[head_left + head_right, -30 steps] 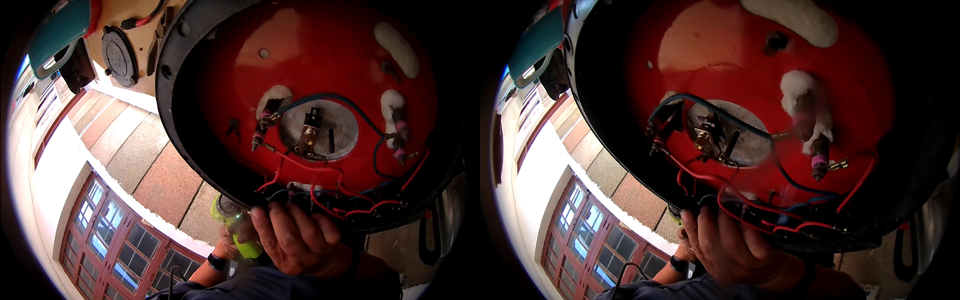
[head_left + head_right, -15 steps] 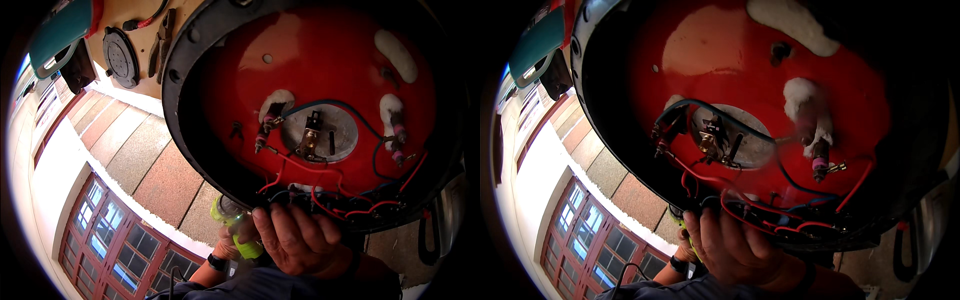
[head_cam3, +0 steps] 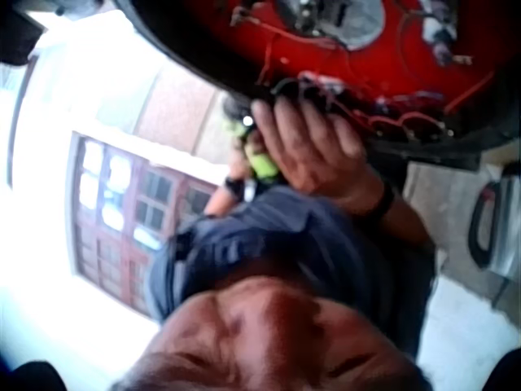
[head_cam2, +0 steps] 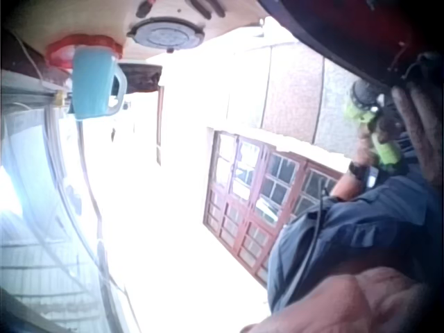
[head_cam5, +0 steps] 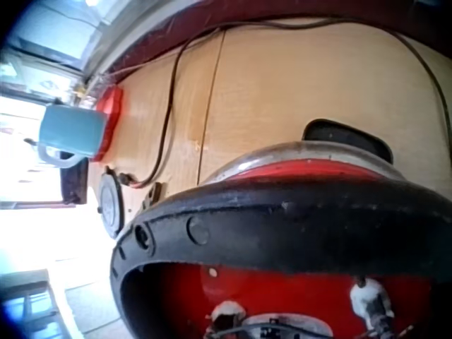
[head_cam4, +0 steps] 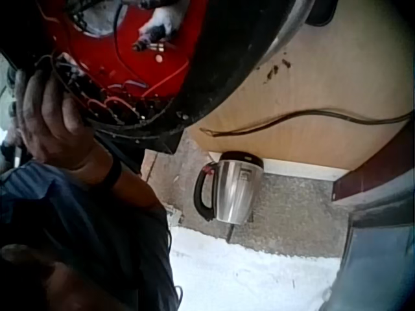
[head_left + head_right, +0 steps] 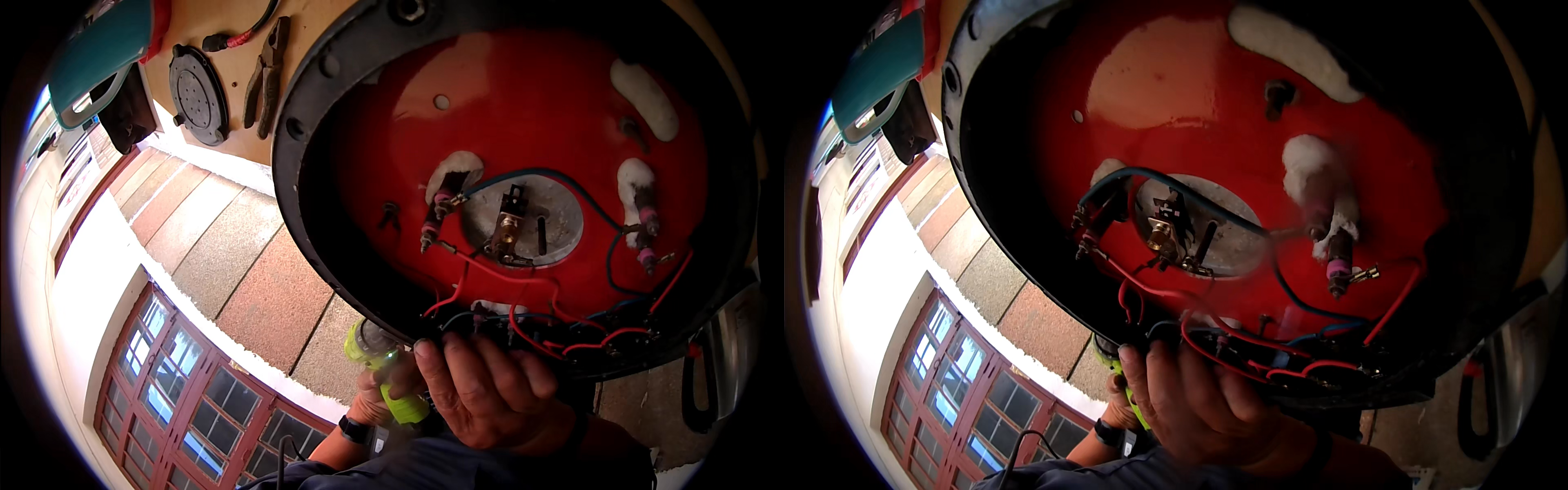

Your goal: The person uses a power drill and pliers to disassemble and repair the internal wiring and base components of a stainless steel electric kettle.

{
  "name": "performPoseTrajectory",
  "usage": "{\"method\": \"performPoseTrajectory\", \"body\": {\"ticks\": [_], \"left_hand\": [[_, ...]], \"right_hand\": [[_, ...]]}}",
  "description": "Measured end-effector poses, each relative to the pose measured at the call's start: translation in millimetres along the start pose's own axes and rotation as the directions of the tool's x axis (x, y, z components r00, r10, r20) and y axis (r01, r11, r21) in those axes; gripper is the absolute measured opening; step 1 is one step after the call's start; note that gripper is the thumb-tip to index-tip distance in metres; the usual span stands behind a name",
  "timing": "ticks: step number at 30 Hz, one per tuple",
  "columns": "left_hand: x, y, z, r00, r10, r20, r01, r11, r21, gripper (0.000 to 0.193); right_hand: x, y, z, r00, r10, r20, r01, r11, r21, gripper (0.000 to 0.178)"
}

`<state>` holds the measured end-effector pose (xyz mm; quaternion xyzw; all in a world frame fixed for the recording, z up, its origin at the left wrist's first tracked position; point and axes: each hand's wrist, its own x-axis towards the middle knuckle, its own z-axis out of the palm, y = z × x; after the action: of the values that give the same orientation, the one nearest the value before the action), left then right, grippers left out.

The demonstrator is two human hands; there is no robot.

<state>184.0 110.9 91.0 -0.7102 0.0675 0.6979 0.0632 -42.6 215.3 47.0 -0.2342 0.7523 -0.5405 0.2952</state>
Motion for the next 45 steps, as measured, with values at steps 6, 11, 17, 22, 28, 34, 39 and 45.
{"method": "performPoseTrajectory", "body": {"ticks": [6, 11, 17, 22, 28, 34, 39, 45], "left_hand": [[0.8, 0.0, -1.7, 0.999, -0.018, 0.028, 0.018, 1.000, -0.009, 0.046], [-0.6, 1.1, -3.1, 1.000, -0.022, -0.006, 0.023, 0.999, 0.024, 0.047], [-2.2, 0.7, 1.2, 1.000, 0.009, -0.029, -0.008, 0.999, 0.048, 0.048], [-0.8, 0.2, 1.1, 1.000, 0.017, -0.017, -0.017, 1.000, 0.025, 0.046], [-1.8, 0.3, 3.4, 0.999, 0.018, -0.035, -0.017, 1.000, 0.022, 0.044], [-2.6, 2.1, 6.0, 1.000, -0.006, -0.012, 0.007, 0.999, 0.051, 0.045], [-2.1, 5.2, 5.7, 0.997, -0.034, 0.068, 0.032, 0.999, 0.031, 0.047], [-3.2, 10.1, 9.9, 0.991, -0.054, 0.125, 0.052, 0.998, 0.022, 0.045]], "right_hand": [[-1.7, -0.4, 0.6, 1.000, 0.019, -0.007, -0.018, 0.999, 0.042, 0.035], [-1.2, -0.3, 0.9, 0.999, 0.036, -0.013, -0.035, 0.996, 0.079, 0.036], [-1.4, 0.0, 2.0, 0.998, 0.056, -0.017, -0.053, 0.991, 0.122, 0.036], [-1.1, -1.2, 0.6, 0.997, 0.071, -0.022, -0.067, 0.985, 0.159, 0.037], [-1.0, -1.7, 0.6, 0.996, 0.089, -0.024, -0.083, 0.976, 0.200, 0.038], [-1.7, -2.3, 2.2, 0.994, 0.107, -0.025, -0.098, 0.966, 0.240, 0.038], [-3.7, -2.9, 3.7, 0.992, 0.123, -0.025, -0.111, 0.955, 0.274, 0.039], [-2.6, -2.8, 3.2, 0.990, 0.137, -0.026, -0.123, 0.942, 0.311, 0.040]]}}
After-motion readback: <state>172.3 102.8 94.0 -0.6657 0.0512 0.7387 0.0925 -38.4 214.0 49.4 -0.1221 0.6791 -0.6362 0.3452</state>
